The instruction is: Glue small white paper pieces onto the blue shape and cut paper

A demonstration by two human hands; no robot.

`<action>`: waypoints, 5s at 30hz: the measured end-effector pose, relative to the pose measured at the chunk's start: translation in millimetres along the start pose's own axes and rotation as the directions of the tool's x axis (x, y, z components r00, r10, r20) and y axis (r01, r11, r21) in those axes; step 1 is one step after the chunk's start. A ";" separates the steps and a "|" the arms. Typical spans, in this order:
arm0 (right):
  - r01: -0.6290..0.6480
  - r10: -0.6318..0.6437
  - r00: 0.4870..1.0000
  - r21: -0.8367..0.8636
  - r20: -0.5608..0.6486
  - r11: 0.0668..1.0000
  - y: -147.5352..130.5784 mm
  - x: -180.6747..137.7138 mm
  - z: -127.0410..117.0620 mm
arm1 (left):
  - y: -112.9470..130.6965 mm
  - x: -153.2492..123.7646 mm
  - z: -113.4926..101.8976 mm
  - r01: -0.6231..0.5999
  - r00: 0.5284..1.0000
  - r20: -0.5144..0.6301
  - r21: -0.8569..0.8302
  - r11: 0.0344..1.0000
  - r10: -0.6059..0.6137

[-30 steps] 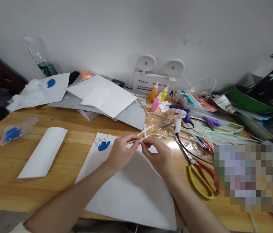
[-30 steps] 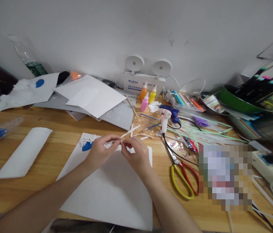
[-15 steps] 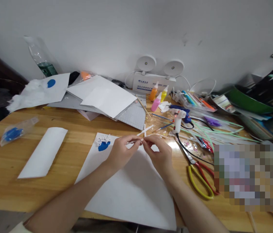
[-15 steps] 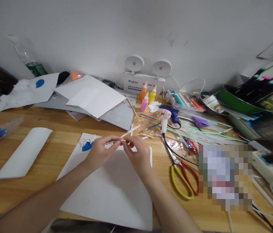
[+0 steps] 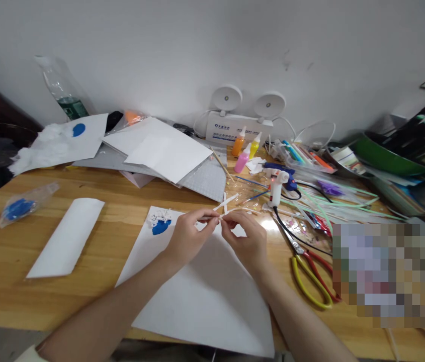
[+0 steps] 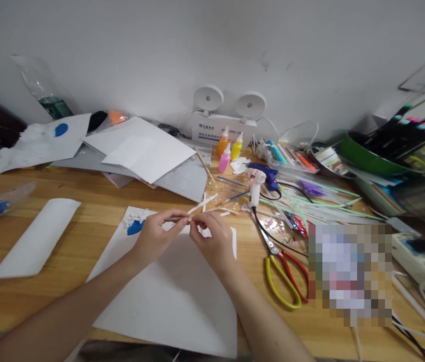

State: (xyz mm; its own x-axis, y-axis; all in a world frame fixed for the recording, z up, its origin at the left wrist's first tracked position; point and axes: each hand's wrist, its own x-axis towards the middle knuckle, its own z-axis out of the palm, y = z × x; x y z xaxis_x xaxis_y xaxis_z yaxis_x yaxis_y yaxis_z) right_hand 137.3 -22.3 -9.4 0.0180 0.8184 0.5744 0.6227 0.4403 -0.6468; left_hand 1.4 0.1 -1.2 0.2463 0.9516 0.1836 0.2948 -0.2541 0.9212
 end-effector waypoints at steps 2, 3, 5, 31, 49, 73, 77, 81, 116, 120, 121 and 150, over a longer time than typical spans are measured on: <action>-0.003 0.003 1.000 0.000 0.006 1.000 -0.7 0.6 -0.6 | -0.9 0.3 0.0 0.004 1.000 -0.016 -0.001 1.000 -0.004; -0.001 0.001 1.000 0.004 0.008 1.000 -1.0 0.8 -0.7 | -1.4 0.4 -0.1 0.004 1.000 -0.026 0.002 1.000 -0.004; 0.002 -0.002 1.000 0.015 0.015 1.000 -1.1 1.0 -0.4 | -2.2 0.6 -0.3 0.003 0.999 -0.039 0.017 1.000 -0.002; -0.043 0.043 0.999 0.060 0.005 0.997 3.6 -1.5 -1.5 | -1.4 0.5 -0.5 -0.004 1.000 0.027 -0.043 0.999 0.005; -0.020 0.020 1.000 0.008 0.013 1.000 0.5 0.4 -1.7 | -1.1 1.1 -0.1 0.009 1.000 -0.024 0.027 1.000 -0.008; -0.041 0.040 0.998 0.035 0.040 0.999 1.3 0.0 -2.0 | -0.6 0.4 -0.6 -0.022 0.999 0.033 0.018 1.000 0.021; -0.063 0.062 0.998 0.051 0.031 0.997 1.9 -0.3 -1.5 | -1.2 0.7 -0.3 -0.017 1.000 0.020 0.006 1.000 0.017; -0.031 0.030 1.000 0.058 0.008 0.998 2.3 -1.4 -0.5 | -2.3 0.4 0.3 -0.013 1.000 0.014 0.010 1.000 0.013; -0.013 0.011 0.998 0.044 0.055 0.999 0.9 -0.1 -0.6 | -1.4 0.8 0.4 -0.028 0.999 0.016 0.043 0.999 0.027; -0.027 0.023 0.998 0.053 0.060 0.998 1.3 -0.4 -0.8 | -0.4 0.6 0.0 -0.021 1.000 0.021 0.032 0.999 0.020; -0.029 0.026 0.998 0.057 0.061 0.998 1.1 -0.3 -1.0 | -0.1 0.4 -0.1 -0.017 1.000 0.020 0.031 0.999 0.017; -0.073 0.070 0.997 0.094 0.036 0.993 -0.1 -0.8 -0.6 | -2.2 0.6 1.2 0.016 0.999 -0.029 -0.022 1.000 -0.016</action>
State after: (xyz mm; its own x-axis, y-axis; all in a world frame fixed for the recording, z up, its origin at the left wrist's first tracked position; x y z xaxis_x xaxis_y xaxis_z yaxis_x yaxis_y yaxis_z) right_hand 137.7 -23.2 -9.5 0.0336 0.8601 0.5091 0.5437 0.4117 -0.7314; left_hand 2.0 0.9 -3.5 0.2149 0.9602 0.1785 0.2784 -0.2354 0.9312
